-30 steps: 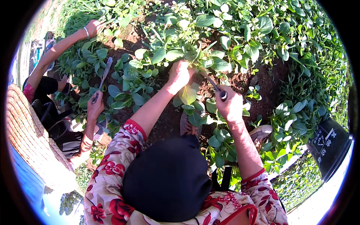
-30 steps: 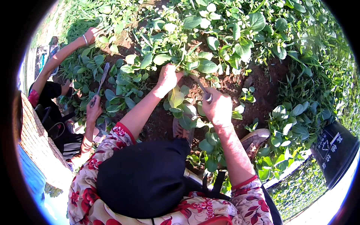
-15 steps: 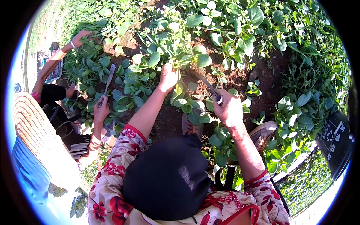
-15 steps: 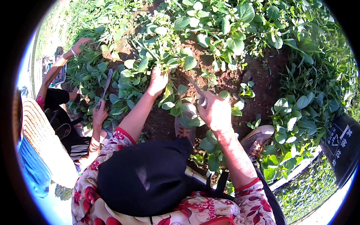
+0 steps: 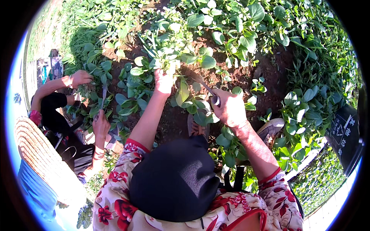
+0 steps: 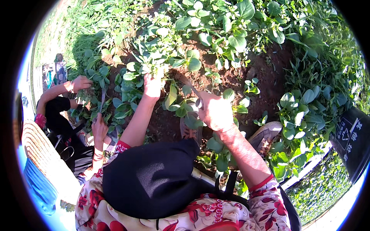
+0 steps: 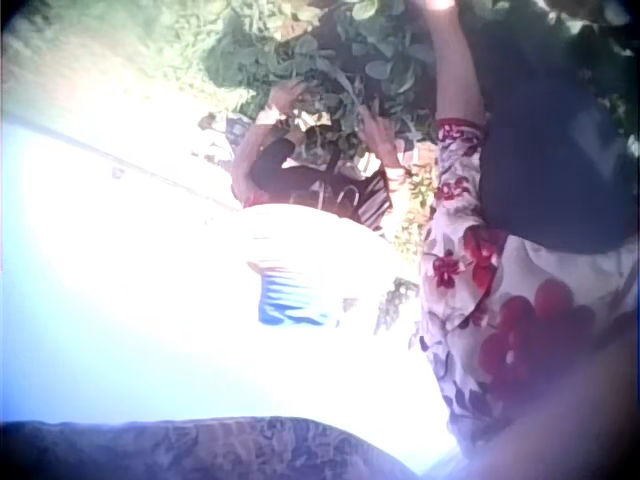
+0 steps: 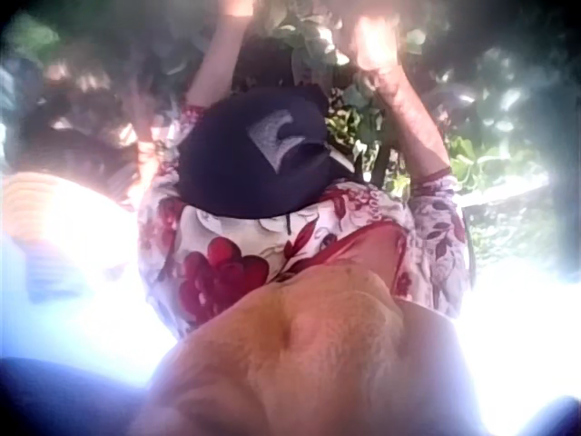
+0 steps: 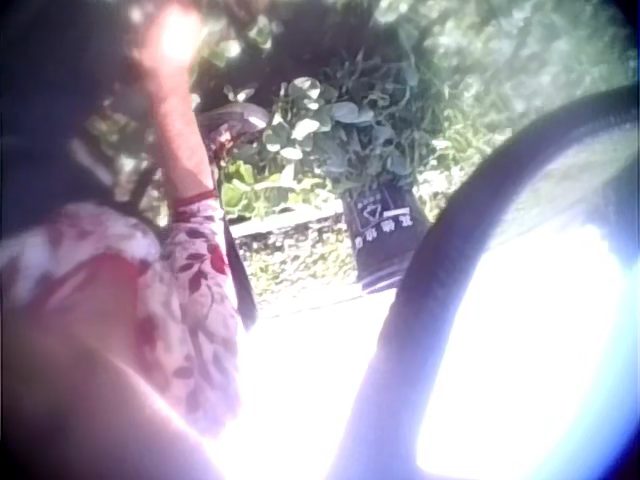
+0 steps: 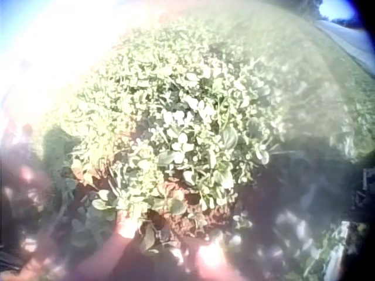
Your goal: The person pulls green plants from the soil by hand and uses a small sickle to cut roots or clear the base of the plants, placing them to the side.
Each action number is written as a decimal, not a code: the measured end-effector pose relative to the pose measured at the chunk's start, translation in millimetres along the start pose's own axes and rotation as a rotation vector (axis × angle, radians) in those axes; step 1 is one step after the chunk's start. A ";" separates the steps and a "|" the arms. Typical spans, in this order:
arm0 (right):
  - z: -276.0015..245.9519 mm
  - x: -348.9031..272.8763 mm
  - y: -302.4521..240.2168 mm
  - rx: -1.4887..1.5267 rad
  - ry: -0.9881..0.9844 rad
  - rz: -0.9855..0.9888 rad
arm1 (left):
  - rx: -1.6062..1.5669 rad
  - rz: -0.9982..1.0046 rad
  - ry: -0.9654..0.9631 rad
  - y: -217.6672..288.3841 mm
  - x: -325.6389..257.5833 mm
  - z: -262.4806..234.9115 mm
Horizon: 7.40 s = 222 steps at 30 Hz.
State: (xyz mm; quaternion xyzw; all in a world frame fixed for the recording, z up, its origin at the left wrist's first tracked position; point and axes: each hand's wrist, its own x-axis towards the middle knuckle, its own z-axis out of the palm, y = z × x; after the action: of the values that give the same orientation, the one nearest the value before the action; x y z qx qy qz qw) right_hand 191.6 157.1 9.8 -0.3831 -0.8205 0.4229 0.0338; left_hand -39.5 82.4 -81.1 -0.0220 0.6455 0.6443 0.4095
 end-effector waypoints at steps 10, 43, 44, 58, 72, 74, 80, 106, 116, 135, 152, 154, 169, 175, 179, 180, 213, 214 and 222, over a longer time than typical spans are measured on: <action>-201.6 -74.5 37.7 -0.376 -0.189 0.057 | -0.012 -0.078 -0.019 104.4 -76.2 54.9; -119.9 -40.7 143.8 -0.029 0.414 0.426 | 1.489 0.559 -0.610 -98.0 -51.6 320.5; -140.1 -52.6 134.6 0.009 0.417 0.455 | 1.442 0.547 -0.674 -94.8 -56.8 322.7; -99.6 -39.8 152.6 0.294 0.527 0.348 | 1.621 0.592 -0.588 -11.1 27.5 304.6; -96.7 30.6 166.8 0.123 0.395 0.156 | 1.513 0.386 -0.747 -20.6 32.4 305.3; -110.1 32.0 154.0 0.046 0.343 0.133 | 1.487 0.408 -0.650 -20.8 43.5 294.7; -138.8 -10.7 143.7 0.193 0.439 0.244 | 1.148 0.316 -0.597 -2.4 49.5 299.1; -134.3 -30.0 141.0 0.213 0.366 0.307 | 1.103 -0.078 -0.392 45.6 28.4 307.0; -131.1 -31.9 133.0 0.199 0.242 0.252 | 1.990 0.283 -0.477 34.7 27.6 300.3; -143.6 -41.4 150.7 0.193 0.615 0.386 | 2.188 0.711 -1.300 -0.3 -61.5 331.4; -175.6 7.6 162.1 0.134 0.470 0.387 | 2.251 1.369 -0.903 -23.9 24.5 362.5; -176.5 21.2 165.8 0.157 0.474 0.385 | 2.247 1.207 -0.799 -29.3 34.9 361.5; -171.5 -10.9 152.2 0.189 0.544 0.266 | 2.048 0.689 -0.930 11.7 -16.1 334.7; -110.3 -31.0 153.6 0.037 0.193 0.246 | 1.971 0.615 -1.370 65.3 -74.5 287.9; -108.9 -21.3 170.0 -0.150 0.036 0.059 | 2.041 0.559 -1.389 130.4 -138.1 279.3; -136.8 -3.2 162.2 -0.149 0.028 0.091 | 2.119 0.539 -1.385 147.6 -157.6 282.9; -180.6 229.1 225.4 -1.046 -0.282 0.296 | 1.779 0.676 -1.366 199.7 -184.3 275.4; -178.6 232.9 224.5 -1.003 -0.245 0.332 | 1.773 0.693 -1.354 199.5 -183.6 274.0; -186.0 214.4 215.7 -0.949 -0.085 0.275 | 1.819 0.725 -1.335 201.6 -178.4 271.5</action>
State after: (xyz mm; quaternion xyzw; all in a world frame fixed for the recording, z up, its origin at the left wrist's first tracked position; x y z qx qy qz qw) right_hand 240.7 497.5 -84.0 -0.4432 -0.8651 0.0184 -0.2341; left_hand 102.6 258.1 227.3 0.8022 0.4934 -0.0890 0.3241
